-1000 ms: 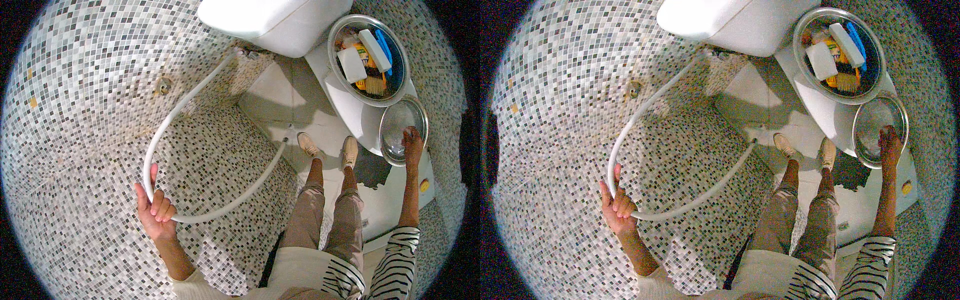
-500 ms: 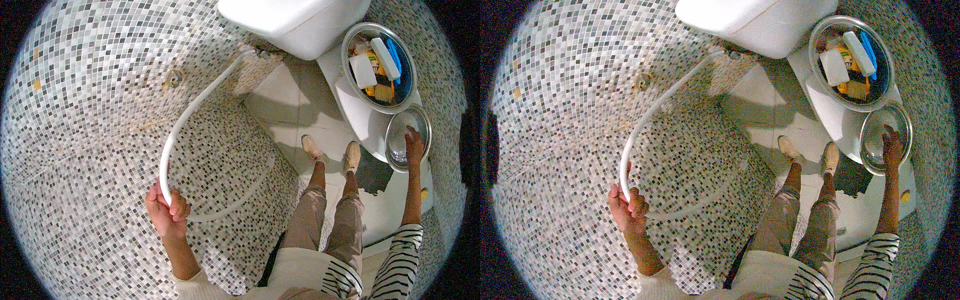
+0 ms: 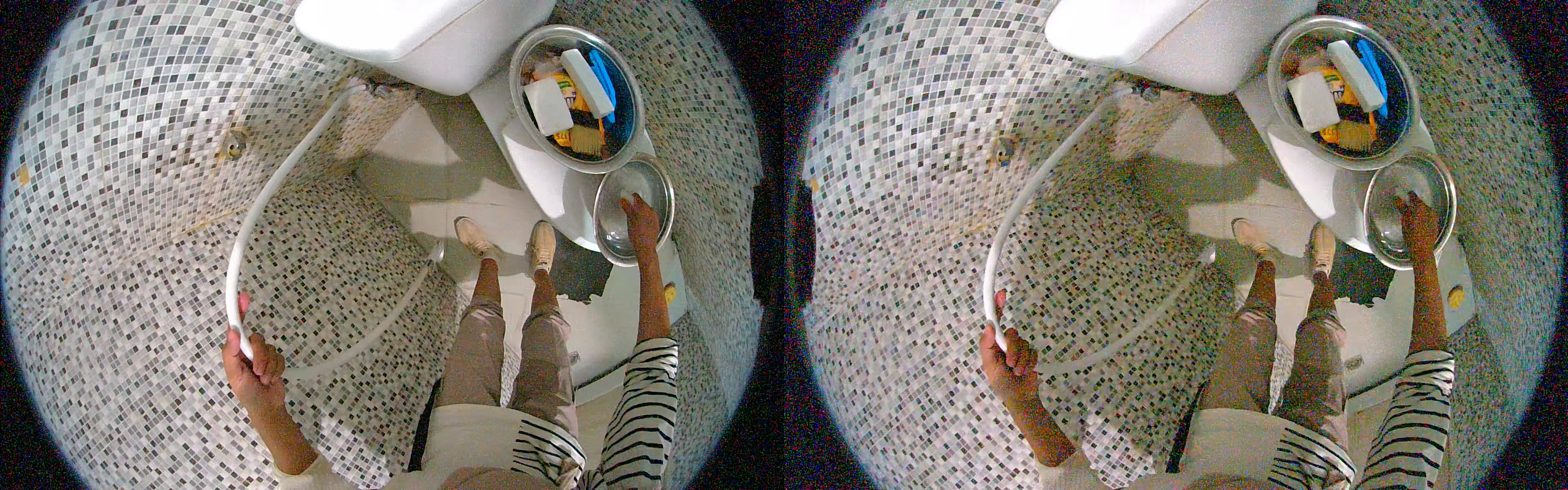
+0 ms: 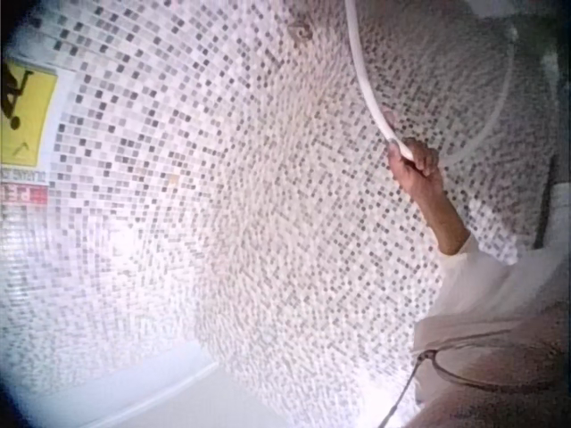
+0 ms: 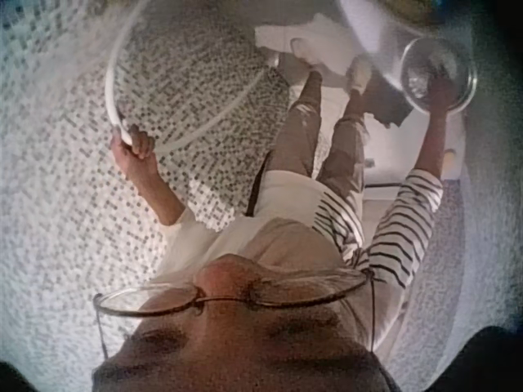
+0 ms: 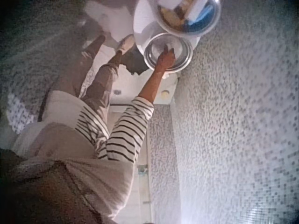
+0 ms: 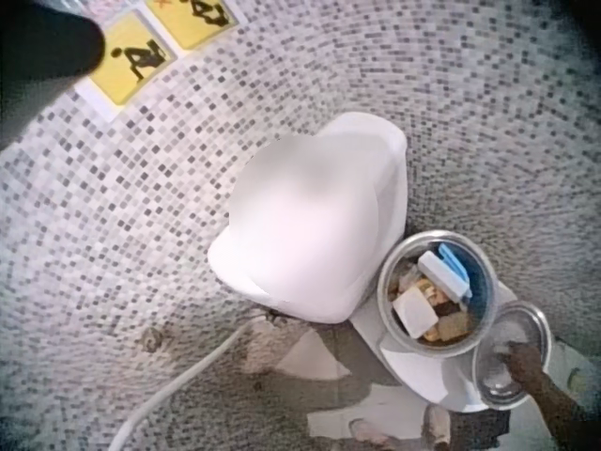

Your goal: The person cleans and reassembles a bidet sprayer head and hose by hand and with a cloth.

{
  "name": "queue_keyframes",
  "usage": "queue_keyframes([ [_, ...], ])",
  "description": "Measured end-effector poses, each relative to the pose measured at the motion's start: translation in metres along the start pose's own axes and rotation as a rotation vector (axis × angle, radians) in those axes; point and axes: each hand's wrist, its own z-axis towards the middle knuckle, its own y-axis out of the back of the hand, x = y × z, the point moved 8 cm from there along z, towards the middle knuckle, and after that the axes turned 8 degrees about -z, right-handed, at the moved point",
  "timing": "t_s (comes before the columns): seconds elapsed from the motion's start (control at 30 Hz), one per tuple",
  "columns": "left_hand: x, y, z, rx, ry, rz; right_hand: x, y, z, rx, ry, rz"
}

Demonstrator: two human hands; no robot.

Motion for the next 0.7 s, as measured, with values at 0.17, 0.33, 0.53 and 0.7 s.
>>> queue_keyframes([
  [0.17, 0.005, 0.000, 0.002, -0.019, 0.027, -0.079, -0.017, -0.011, 0.001, 0.075, -0.051, 0.101],
  [0.33, -0.001, 0.005, -0.001, -0.089, -0.046, -0.062, 0.009, 0.000, -0.010, 0.219, -0.313, 0.763],
  [0.53, 0.005, 0.012, 0.000, -0.155, -0.080, -0.047, -0.037, -0.047, -0.012, 0.201, -0.316, 0.798],
  [0.7, 0.011, 0.013, 0.002, -0.164, -0.080, -0.007, -0.071, -0.066, -0.008, 0.118, -0.093, 0.868],
])
